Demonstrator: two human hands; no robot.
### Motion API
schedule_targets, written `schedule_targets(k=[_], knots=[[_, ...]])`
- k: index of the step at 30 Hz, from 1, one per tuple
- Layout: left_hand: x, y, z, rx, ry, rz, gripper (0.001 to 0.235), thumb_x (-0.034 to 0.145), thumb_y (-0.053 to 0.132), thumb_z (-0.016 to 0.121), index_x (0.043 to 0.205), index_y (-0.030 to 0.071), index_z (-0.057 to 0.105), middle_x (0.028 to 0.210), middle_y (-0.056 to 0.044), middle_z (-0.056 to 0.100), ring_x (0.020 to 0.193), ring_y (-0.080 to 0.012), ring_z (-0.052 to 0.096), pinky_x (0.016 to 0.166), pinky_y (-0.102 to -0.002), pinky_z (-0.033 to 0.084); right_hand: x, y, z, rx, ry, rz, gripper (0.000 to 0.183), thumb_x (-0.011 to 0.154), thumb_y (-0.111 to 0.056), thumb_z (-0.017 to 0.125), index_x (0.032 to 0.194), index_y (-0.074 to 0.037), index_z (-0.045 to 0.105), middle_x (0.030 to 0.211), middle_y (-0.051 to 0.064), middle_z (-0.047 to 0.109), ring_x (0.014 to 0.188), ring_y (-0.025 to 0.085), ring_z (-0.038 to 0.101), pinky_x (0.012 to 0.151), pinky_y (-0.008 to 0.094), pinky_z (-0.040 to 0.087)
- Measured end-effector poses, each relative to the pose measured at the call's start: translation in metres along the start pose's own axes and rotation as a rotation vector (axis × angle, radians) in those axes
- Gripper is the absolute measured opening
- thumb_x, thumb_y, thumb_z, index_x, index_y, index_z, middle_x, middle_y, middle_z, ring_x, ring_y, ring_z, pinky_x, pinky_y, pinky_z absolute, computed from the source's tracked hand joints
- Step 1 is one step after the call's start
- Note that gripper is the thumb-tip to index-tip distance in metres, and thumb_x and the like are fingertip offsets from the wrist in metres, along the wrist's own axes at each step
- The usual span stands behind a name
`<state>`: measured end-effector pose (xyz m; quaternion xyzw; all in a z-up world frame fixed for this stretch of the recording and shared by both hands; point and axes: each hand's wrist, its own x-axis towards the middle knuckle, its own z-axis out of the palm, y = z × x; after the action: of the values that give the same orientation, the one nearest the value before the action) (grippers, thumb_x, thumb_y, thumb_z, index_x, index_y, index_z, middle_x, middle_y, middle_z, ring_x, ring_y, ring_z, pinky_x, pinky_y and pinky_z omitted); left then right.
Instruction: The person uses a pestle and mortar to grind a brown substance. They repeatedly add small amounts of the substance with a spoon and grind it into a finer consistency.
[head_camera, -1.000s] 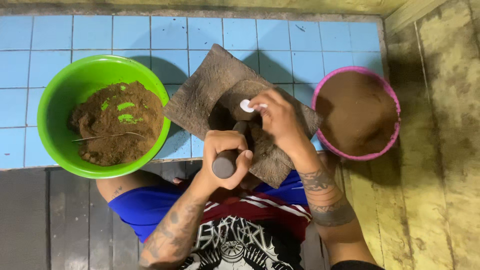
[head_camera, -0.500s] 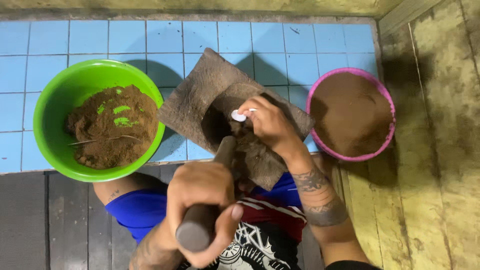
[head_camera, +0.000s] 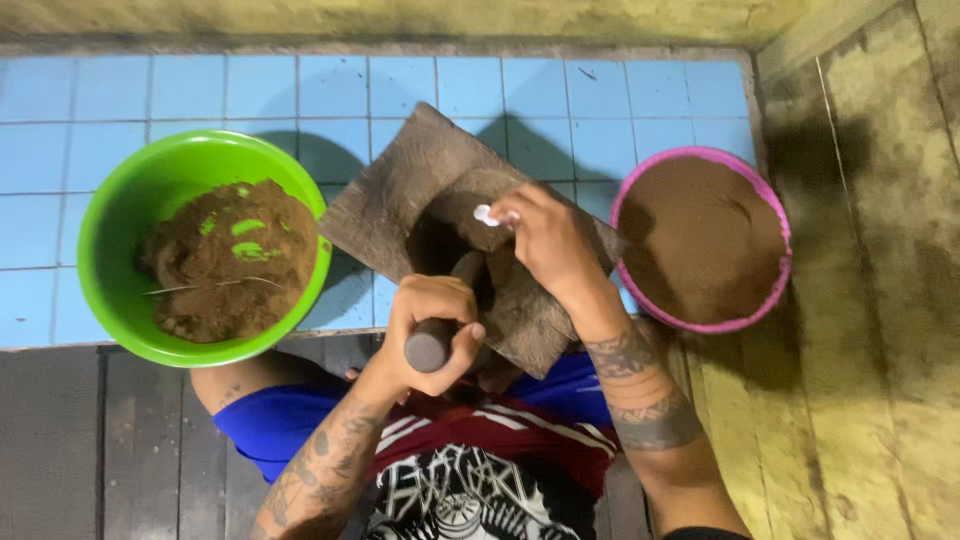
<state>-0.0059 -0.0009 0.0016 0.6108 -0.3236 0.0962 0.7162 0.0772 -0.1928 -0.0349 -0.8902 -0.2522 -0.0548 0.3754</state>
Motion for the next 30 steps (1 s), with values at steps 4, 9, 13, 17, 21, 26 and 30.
schedule_targets(k=[4,9,13,17,21,26,30], knots=[[0.011,0.037,-0.001,-0.011,-0.004,-0.010,0.032,0.083,0.009,0.062,0.053,0.013,0.050,0.044,-0.002,0.046,0.037,-0.0235,0.044,0.042,-0.031,0.037,-0.009,-0.027,-0.005,-0.084,-0.147,-0.021,0.025,0.091,0.010,0.054,0.096,-0.009,0.069,0.092,0.012,0.069,0.086,0.037,0.072,0.074,0.046,0.058],[0.034,0.110,-0.008,0.031,-0.009,-0.055,0.033,0.084,0.011,0.058,0.052,0.013,0.049,0.045,-0.003,0.044,0.036,-0.0247,0.042,0.041,-0.030,0.038,-0.006,-0.052,-0.020,-0.021,-0.301,0.046,0.030,0.088,0.012,0.057,0.095,-0.014,0.071,0.089,0.007,0.071,0.086,0.031,0.072,0.081,0.042,0.058],[0.026,0.095,-0.013,0.018,0.003,-0.042,0.034,0.085,0.013,0.058,0.054,0.015,0.047,0.045,0.000,0.043,0.036,-0.0207,0.041,0.041,-0.029,0.036,-0.008,-0.023,-0.004,0.109,-0.157,0.095,0.032,0.094,0.013,0.049,0.102,-0.011,0.068,0.094,0.007,0.067,0.092,0.029,0.069,0.086,0.042,0.057],[0.002,0.012,0.001,0.023,0.169,0.030,0.033,0.087,0.013,0.059,0.055,0.013,0.050,0.045,-0.004,0.046,0.036,-0.0241,0.041,0.041,-0.030,0.036,-0.005,-0.006,0.003,0.070,0.005,-0.040,0.013,0.104,-0.016,0.061,0.108,-0.014,0.073,0.098,0.009,0.071,0.095,0.033,0.071,0.084,0.041,0.057],[-0.008,-0.006,0.011,0.017,0.202,0.077,0.035,0.087,0.013,0.060,0.054,0.012,0.050,0.046,-0.004,0.049,0.036,-0.0250,0.044,0.041,-0.029,0.038,-0.006,0.002,0.005,0.129,-0.053,-0.055,0.019,0.097,-0.004,0.064,0.106,-0.014,0.078,0.102,0.008,0.076,0.098,0.033,0.072,0.088,0.043,0.057],[0.006,0.018,0.000,-0.019,0.086,0.035,0.033,0.085,0.010,0.060,0.054,0.012,0.050,0.045,-0.003,0.046,0.036,-0.0229,0.043,0.041,-0.031,0.037,-0.006,-0.013,0.001,0.006,-0.228,-0.050,0.020,0.087,-0.002,0.063,0.097,-0.016,0.075,0.099,0.002,0.076,0.097,0.030,0.068,0.087,0.044,0.056],[0.028,0.079,-0.007,-0.007,0.015,-0.024,0.029,0.084,0.009,0.059,0.056,0.012,0.053,0.045,-0.003,0.044,0.036,-0.0229,0.042,0.040,-0.033,0.037,-0.002,-0.029,-0.005,-0.139,-0.353,0.037,0.014,0.084,-0.009,0.071,0.087,-0.023,0.071,0.087,-0.007,0.073,0.095,0.021,0.067,0.086,0.040,0.054]])
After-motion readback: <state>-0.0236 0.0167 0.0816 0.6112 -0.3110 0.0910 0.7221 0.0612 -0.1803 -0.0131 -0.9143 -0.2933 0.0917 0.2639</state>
